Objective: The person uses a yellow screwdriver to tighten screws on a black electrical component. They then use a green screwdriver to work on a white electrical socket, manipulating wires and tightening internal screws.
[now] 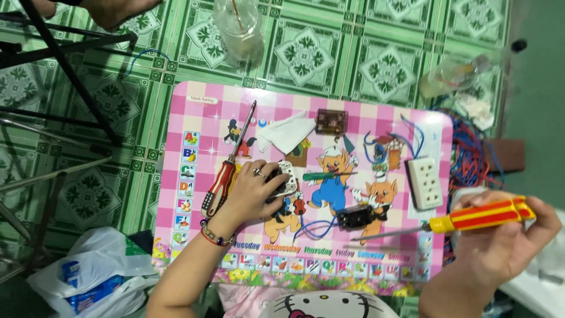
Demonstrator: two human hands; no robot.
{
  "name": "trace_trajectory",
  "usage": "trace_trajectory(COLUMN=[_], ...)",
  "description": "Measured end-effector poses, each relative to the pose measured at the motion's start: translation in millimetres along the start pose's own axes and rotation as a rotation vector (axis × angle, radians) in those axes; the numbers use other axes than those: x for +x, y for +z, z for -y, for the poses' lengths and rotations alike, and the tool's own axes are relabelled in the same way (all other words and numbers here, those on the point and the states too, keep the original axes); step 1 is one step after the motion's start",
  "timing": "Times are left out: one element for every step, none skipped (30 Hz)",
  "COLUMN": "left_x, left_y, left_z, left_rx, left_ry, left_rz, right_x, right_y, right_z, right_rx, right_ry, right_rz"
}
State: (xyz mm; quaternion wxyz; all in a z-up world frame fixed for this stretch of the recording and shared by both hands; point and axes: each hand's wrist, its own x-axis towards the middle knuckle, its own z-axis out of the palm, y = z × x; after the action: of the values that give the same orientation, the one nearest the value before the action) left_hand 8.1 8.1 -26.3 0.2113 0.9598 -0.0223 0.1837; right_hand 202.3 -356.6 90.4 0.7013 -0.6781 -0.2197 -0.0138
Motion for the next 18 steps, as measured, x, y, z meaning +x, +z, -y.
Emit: trace_trajectory(left_x=[-0.7, -1.5, -2.5, -3.6, -5.4, -4.0, -4.6, -3.8, -3.4, -1.9, -0.8, -0.6, -2.9, -1.6, 0.3, -1.3, -2.8, -4.9], left_y=[-0.5, -0.6, -1.3, -0.1, -0.3, -1.0, -3.3, -6.5, -10.2, -14.8, -18.8, -21.7, -27.1, -31.6, -36.1, -38.0, -39.5, -40.0], left_z=[1.4, 0.9, 0.4, -1.8, -4.6, -4.2, -7.3, -9.1, -10.5, -13.1, -15.4, -18.4, -26.5, -33.5, -41.0, -50.2, -59.5, -69.7], left_rx=[-0.008, -0.005, -0.001, -0.017, 0.009, 0.043, 0.037, 0.035, 0.034, 0.031, 0.004, -0.025, -0.027, -0.088, -0.15, -0.15, -0.185, -0.221], left_ry=[0.007, -0.01, -0.027, -0.014, -0.02, -0.025, -0.011, -0.042, -0.073, -0.064, -0.066, -0.07, -0.066, -0.054, -0.043, -0.034, -0.023, -0.014], left_rz=[0.019, 0.03, 0.042, 0.061, 0.053, 0.032, 0.04, 0.084, 0.128, 0.137, 0.123, 0.109, 0.119, 0.066, 0.014, 0.019, 0.013, 0.008], right_x=[-3.4, -7.6, -11.5, -17.8, -24.5, -26.4, -32.7, -37.0, -41.2, -44.7, -48.5, -52.2, -56.5, -58.5, -60.0, -61.8, -63.4, -65.0], right_y=[7.5, 14.0, 20.8, 20.8, 21.2, 23.9, 27.9, 33.2, 39.1, 40.4, 41.9, 42.6, 49.1, 55.0, 60.3, 68.9, 77.0, 84.3], right_z=[0.4, 4.5, 9.0, 12.8, 18.1, 21.1, 26.7, 31.8, 37.1, 39.1, 40.7, 41.3, 42.0, 42.6, 43.2, 45.0, 46.4, 47.3], right_rx=[-0.004, -0.046, -0.089, -0.102, -0.178, -0.247, -0.255, -0.274, -0.294, -0.297, -0.301, -0.304, -0.307, -0.319, -0.332, -0.334, -0.356, -0.377], right_ry=[0.015, 0.002, -0.011, 0.003, -0.079, -0.172, -0.168, -0.176, -0.184, -0.178, -0.235, -0.289, -0.282, -0.338, -0.394, -0.393, -0.407, -0.419], right_rz=[-0.015, -0.044, -0.072, -0.092, -0.035, 0.029, 0.013, 0.019, 0.026, 0.015, 0.023, 0.034, 0.027, 0.005, -0.017, -0.027, -0.047, -0.066])
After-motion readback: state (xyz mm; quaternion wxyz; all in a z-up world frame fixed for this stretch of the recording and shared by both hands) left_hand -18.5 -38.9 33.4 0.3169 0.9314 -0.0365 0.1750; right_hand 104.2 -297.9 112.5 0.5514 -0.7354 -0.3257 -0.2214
